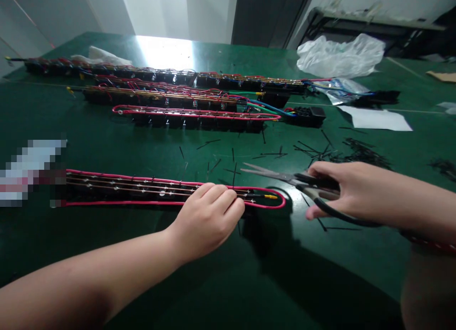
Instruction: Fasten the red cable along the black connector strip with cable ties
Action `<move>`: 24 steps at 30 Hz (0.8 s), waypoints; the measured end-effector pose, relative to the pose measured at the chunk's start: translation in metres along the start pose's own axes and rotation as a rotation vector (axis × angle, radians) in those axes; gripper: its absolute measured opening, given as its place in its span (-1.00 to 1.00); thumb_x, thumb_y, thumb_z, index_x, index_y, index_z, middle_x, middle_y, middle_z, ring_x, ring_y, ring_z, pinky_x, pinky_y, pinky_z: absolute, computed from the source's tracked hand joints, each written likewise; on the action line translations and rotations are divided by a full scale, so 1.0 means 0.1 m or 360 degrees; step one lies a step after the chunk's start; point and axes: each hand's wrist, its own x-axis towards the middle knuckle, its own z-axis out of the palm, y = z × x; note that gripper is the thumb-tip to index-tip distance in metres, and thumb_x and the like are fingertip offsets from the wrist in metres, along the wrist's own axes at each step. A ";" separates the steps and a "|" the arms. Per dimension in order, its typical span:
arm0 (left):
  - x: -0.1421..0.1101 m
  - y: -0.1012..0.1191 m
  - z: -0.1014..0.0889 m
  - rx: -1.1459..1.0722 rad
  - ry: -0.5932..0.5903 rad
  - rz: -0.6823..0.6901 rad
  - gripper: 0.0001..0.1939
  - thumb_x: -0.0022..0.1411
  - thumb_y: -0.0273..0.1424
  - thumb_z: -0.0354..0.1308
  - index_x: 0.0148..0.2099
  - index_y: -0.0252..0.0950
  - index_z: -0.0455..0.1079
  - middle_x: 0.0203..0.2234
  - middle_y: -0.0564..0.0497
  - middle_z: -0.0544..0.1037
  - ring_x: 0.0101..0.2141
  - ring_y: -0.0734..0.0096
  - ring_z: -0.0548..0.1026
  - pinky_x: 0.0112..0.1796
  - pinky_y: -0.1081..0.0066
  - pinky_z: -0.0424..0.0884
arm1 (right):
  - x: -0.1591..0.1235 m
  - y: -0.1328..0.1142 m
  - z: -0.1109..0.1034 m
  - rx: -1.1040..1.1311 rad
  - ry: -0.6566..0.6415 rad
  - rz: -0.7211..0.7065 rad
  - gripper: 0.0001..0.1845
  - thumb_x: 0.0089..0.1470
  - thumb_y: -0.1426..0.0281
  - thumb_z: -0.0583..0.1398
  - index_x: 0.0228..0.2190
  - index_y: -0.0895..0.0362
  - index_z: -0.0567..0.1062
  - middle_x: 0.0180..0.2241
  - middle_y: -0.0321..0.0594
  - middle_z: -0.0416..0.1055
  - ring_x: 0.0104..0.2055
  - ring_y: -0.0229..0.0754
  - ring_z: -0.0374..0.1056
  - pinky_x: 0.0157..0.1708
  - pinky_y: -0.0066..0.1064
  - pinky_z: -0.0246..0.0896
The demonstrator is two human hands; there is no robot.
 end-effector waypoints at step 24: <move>0.02 0.03 -0.02 0.0014 0.0133 0.0141 -0.82 0.26 -0.45 0.14 -0.18 -0.46 0.51 -0.36 -0.11 0.62 -0.36 0.21 0.56 -0.39 0.25 0.51 | 0.07 -0.32 0.34 -0.0428 0.0176 -0.0224 -0.40 -0.16 -0.25 0.23 -0.46 0.03 0.36 -0.54 -0.22 0.43 -0.57 -0.13 0.30 -0.61 -0.35 -0.14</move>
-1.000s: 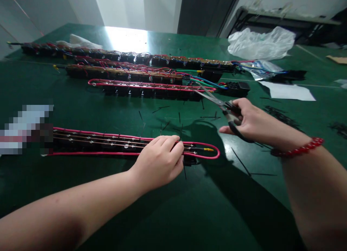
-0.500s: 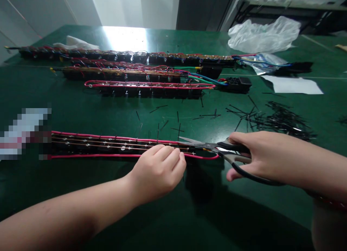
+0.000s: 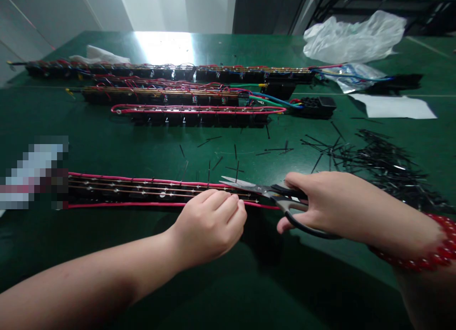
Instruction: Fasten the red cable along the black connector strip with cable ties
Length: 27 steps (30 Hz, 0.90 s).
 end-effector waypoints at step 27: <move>-0.03 0.04 -0.02 0.0035 0.0056 0.0042 -0.82 0.25 -0.47 0.16 -0.17 -0.47 0.53 -0.30 -0.13 0.65 -0.29 0.22 0.62 -0.31 0.28 0.60 | 0.10 0.14 -0.02 0.0062 -0.0073 -0.0029 -0.77 0.03 0.18 0.17 -0.50 0.04 0.30 -0.67 -0.32 0.32 -0.67 -0.24 0.16 -0.61 -0.40 -0.21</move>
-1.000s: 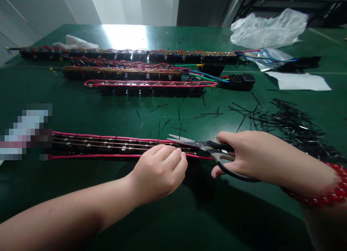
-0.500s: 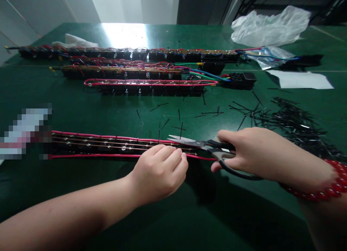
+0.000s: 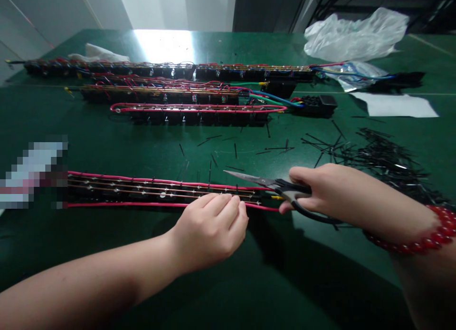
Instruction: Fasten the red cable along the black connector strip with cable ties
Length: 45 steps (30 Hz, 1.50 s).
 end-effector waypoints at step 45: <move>0.03 0.03 -0.02 -0.0210 0.0041 0.0066 -0.79 0.28 -0.47 0.12 -0.17 -0.48 0.55 -0.23 -0.15 0.67 -0.22 0.22 0.64 -0.17 0.29 0.64 | -0.16 0.03 -0.17 0.0307 -0.0300 0.0051 -0.48 -0.09 -0.14 0.25 -0.51 0.07 0.46 -0.57 -0.19 0.45 -0.61 -0.17 0.27 -0.66 -0.38 -0.05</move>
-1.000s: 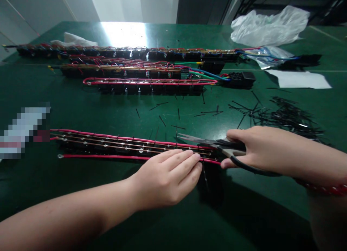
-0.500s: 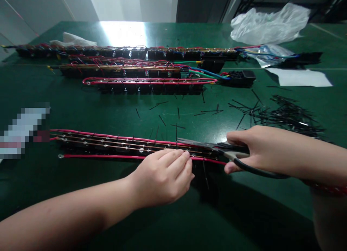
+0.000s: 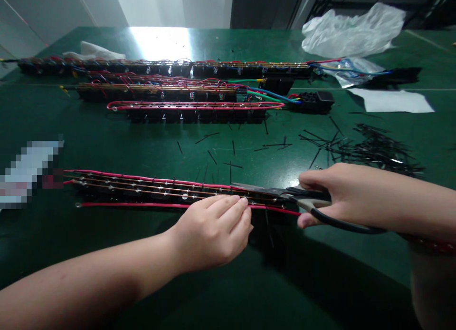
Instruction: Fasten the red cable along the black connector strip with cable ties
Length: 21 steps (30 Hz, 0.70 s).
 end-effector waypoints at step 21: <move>0.03 0.01 0.01 -0.0036 0.0010 -0.0004 -0.79 0.26 -0.47 0.14 -0.18 -0.50 0.56 -0.26 -0.15 0.67 -0.24 0.20 0.64 -0.19 0.27 0.64 | 0.12 -0.01 0.10 -0.0065 0.0007 -0.0132 -0.47 -0.08 -0.17 0.22 -0.50 0.06 0.37 -0.56 -0.26 0.40 -0.60 -0.23 0.21 -0.64 -0.42 -0.09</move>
